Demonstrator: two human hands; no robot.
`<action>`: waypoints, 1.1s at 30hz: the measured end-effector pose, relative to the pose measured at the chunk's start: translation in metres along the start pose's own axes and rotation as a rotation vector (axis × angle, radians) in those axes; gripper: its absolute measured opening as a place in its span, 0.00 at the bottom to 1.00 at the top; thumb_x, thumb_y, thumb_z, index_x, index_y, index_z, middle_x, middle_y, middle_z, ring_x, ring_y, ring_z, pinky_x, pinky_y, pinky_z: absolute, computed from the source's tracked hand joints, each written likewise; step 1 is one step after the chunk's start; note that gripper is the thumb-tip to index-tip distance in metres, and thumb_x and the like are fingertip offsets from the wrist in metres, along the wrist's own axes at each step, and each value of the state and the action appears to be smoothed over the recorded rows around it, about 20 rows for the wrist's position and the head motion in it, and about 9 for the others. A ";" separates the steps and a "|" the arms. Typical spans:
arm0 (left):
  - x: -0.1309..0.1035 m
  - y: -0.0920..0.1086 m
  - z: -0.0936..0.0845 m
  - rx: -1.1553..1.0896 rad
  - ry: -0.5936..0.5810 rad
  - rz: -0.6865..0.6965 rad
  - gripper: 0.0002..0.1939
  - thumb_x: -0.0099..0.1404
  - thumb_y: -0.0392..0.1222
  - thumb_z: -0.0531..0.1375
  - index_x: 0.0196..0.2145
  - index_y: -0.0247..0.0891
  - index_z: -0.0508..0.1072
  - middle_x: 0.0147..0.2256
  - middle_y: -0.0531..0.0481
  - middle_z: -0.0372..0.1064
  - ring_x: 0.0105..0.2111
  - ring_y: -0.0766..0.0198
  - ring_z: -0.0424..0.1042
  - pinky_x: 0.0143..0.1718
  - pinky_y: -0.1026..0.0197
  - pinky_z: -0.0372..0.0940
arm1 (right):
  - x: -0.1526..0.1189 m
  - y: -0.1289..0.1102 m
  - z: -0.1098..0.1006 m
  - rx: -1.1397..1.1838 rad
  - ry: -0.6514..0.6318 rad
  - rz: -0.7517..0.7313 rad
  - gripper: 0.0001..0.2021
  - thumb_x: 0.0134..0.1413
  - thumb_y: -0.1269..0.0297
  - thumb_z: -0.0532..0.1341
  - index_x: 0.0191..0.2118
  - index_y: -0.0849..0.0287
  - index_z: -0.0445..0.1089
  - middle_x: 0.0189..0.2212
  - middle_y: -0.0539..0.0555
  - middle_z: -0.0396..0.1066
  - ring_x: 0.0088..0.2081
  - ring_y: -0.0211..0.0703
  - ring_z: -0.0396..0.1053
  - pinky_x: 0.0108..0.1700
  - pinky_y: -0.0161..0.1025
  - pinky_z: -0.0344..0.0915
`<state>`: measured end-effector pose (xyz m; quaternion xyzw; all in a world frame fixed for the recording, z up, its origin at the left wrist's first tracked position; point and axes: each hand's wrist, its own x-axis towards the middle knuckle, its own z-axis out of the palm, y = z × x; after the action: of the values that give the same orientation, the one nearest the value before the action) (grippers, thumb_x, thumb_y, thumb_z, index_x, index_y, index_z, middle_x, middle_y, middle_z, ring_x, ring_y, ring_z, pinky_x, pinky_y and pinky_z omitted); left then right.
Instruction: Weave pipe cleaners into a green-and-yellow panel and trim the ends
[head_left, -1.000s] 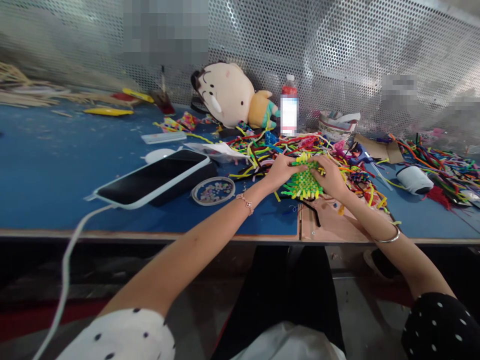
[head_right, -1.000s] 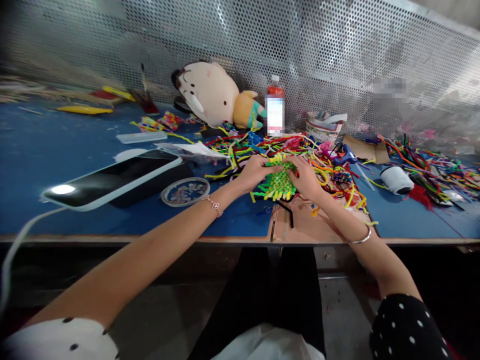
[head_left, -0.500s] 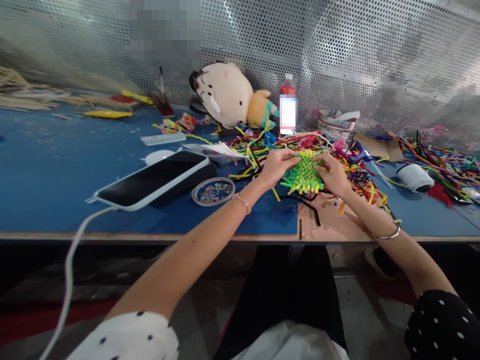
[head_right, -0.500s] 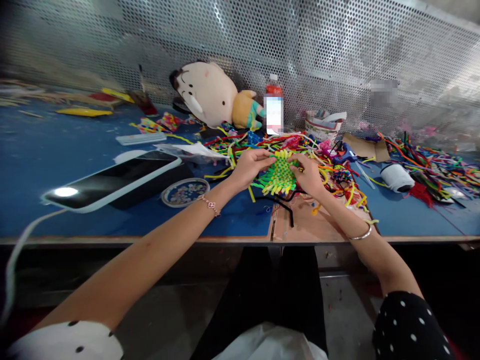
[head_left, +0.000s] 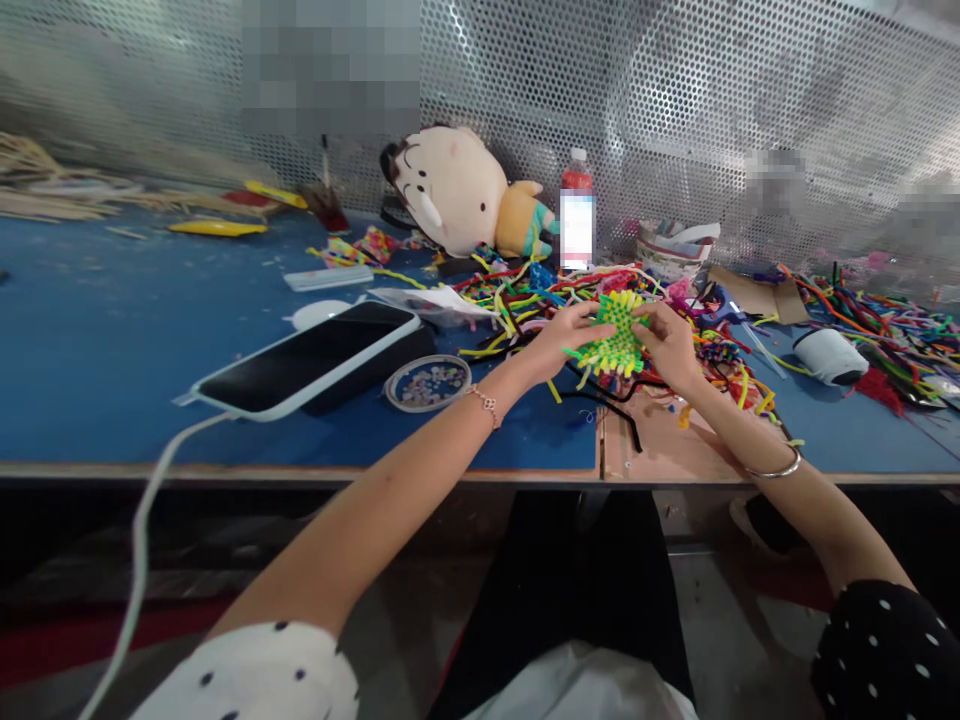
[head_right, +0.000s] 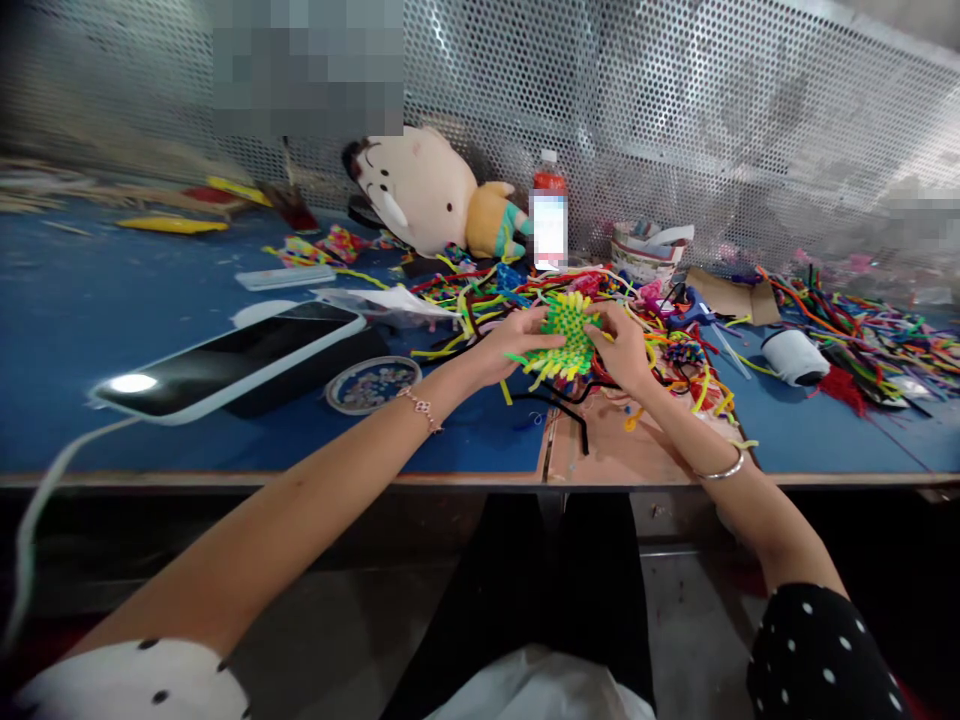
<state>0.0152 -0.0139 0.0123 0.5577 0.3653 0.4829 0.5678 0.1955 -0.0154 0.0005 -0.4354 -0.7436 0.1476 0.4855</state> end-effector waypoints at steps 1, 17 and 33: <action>0.001 -0.002 -0.001 -0.006 -0.062 0.001 0.13 0.47 0.31 0.68 0.32 0.36 0.73 0.28 0.54 0.72 0.29 0.68 0.70 0.32 0.65 0.63 | 0.001 0.002 0.000 0.014 0.013 -0.009 0.10 0.53 0.60 0.57 0.41 0.56 0.67 0.34 0.51 0.69 0.32 0.39 0.65 0.37 0.39 0.64; 0.009 0.002 -0.009 0.010 0.140 -0.196 0.12 0.49 0.25 0.65 0.32 0.35 0.77 0.35 0.47 0.77 0.34 0.63 0.74 0.38 0.60 0.67 | 0.005 0.026 -0.011 -0.720 -0.419 0.134 0.30 0.41 0.76 0.61 0.55 0.63 0.65 0.49 0.69 0.70 0.50 0.62 0.69 0.49 0.51 0.68; 0.014 0.013 -0.028 0.029 0.219 -0.262 0.16 0.50 0.23 0.62 0.38 0.33 0.74 0.25 0.53 0.69 0.24 0.69 0.68 0.28 0.65 0.63 | 0.013 0.007 -0.021 -0.479 -0.095 0.235 0.26 0.46 0.73 0.59 0.54 0.59 0.68 0.44 0.60 0.74 0.48 0.56 0.72 0.51 0.51 0.68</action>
<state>-0.0094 0.0066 0.0234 0.4576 0.5016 0.4570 0.5746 0.2151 -0.0053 0.0141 -0.6137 -0.7237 0.0433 0.3127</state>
